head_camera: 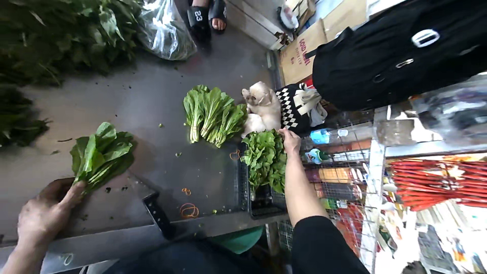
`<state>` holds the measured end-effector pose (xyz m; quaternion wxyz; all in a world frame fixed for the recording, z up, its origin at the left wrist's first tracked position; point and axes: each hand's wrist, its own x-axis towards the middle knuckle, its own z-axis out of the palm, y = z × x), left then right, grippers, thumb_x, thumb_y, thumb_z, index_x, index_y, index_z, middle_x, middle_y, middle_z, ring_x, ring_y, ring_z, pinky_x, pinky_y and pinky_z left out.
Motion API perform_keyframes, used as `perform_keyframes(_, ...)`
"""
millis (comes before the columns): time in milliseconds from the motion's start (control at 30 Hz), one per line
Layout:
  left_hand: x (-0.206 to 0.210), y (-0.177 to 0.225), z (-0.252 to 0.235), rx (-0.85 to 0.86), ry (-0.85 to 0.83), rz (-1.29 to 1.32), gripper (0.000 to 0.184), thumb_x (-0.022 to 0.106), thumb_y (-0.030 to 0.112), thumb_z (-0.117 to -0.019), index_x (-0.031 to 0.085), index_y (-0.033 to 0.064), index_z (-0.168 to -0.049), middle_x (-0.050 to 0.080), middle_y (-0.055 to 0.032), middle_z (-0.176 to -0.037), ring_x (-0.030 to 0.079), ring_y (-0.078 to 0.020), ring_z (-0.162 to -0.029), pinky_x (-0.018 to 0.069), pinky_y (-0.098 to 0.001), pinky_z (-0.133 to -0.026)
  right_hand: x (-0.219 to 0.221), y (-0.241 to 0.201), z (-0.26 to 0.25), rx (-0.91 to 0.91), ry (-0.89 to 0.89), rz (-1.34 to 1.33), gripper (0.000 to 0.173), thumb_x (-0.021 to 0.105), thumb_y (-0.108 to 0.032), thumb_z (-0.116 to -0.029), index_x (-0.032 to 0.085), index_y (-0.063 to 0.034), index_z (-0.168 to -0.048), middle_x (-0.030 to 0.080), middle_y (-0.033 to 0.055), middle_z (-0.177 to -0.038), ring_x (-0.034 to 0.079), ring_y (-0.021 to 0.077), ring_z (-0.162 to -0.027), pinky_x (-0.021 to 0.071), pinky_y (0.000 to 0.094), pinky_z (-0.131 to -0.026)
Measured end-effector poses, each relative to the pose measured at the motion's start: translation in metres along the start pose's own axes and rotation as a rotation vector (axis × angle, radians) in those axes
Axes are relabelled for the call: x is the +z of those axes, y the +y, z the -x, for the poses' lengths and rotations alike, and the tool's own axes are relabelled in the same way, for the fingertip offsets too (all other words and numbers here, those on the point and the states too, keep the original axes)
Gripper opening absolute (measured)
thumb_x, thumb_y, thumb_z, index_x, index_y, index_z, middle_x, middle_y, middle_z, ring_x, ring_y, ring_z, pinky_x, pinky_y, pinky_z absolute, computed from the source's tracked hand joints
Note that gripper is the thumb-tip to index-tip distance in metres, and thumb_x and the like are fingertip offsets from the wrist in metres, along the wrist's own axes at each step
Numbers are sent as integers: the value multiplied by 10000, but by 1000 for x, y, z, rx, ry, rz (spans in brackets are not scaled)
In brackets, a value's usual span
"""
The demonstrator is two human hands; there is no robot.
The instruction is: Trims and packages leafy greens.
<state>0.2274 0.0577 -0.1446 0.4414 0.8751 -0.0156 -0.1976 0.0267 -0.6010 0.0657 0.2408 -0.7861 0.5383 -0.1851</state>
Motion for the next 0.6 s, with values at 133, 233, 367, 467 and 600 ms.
perform_keyframes(133,-3,2,0,7,-25,-18,711,506,741,-906,665,132,-1237,712,-178,-991,699,-339,-835,547,-627,-768,-12,-23,31,-94,76,114,325,584,-332,-1053,761,-72,-1134,733,155,-1148,669,324,-1117,475,589,-1010)
perform_keyframes(233,-6,9,2,23,-55,-5,711,498,715,-923,667,98,-1234,707,-191,-994,693,-342,-841,542,-622,-772,-15,-41,61,-141,39,216,328,594,-341,-1048,753,-76,-1159,731,160,-1163,680,329,-1126,497,592,-1010)
perform_keyframes(367,-14,21,7,43,-102,23,665,520,661,-946,666,81,-1238,703,-209,-1042,686,-368,-923,514,-653,-828,-6,-69,107,-228,-31,261,312,612,-311,-1037,721,-100,-1239,709,142,-1243,674,310,-1162,508,566,-1027)
perform_keyframes(467,-31,48,14,25,-165,14,626,547,606,-968,669,55,-1240,715,-184,-1064,704,-313,-921,544,-596,-863,8,-95,140,-312,225,144,704,696,-324,-956,405,-82,-1549,478,199,-1528,556,315,-1335,494,472,-1088)
perform_keyframes(600,-48,56,21,-11,-271,9,562,573,521,-1009,644,40,-1294,698,-209,-1137,685,-331,-1017,509,-593,-942,47,-163,173,-671,404,-63,976,796,-247,-783,274,67,-1545,355,271,-1584,385,318,-1477,430,449,-1175)
